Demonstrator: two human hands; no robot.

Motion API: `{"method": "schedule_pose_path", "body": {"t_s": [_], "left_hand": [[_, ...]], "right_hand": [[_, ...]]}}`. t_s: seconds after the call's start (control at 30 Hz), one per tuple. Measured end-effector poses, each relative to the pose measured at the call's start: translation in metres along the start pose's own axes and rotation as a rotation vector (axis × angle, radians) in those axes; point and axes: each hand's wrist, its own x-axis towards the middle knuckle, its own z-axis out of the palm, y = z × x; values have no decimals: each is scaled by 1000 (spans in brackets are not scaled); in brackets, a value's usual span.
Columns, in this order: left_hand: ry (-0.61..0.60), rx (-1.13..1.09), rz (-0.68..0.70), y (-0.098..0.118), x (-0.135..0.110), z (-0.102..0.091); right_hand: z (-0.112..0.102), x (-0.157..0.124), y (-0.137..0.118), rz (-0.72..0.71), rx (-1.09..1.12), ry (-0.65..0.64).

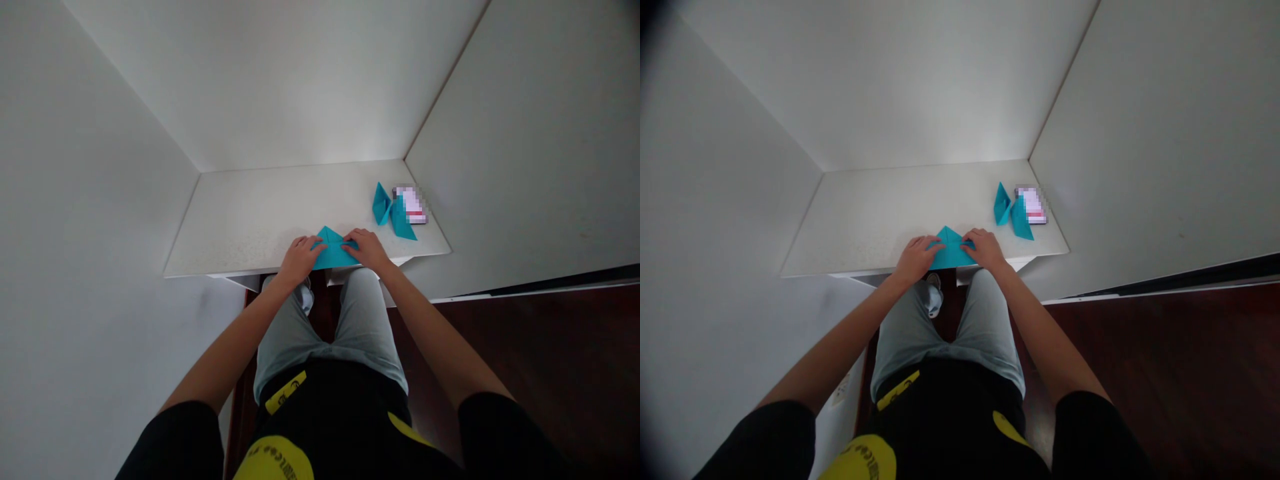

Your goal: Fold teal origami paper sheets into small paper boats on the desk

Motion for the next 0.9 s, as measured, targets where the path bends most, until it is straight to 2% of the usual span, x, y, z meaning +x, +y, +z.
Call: {"method": "schedule_pose_path", "body": {"t_s": [0.1, 0.17, 0.23, 0.4, 0.57, 0.77, 0.9], "left_hand": [[-23, 4, 88, 13, -8, 12], [-14, -8, 100, 20, -14, 21], [17, -18, 86, 25, -18, 28], [47, -52, 76, 25, -24, 37], [20, -58, 110, 16, -27, 35], [16, 1, -6, -1, -47, 29], [4, 42, -54, -11, -59, 24]], "right_hand": [[1, -4, -9, 45, -50, 86], [3, -10, -18, 68, -119, 185], [7, -19, -28, 30, -176, 223], [31, -43, -42, -188, -167, 80], [43, -60, -30, -177, -161, 42], [30, -69, -9, -110, -170, 63], [25, -71, -3, -99, -173, 93]]}}
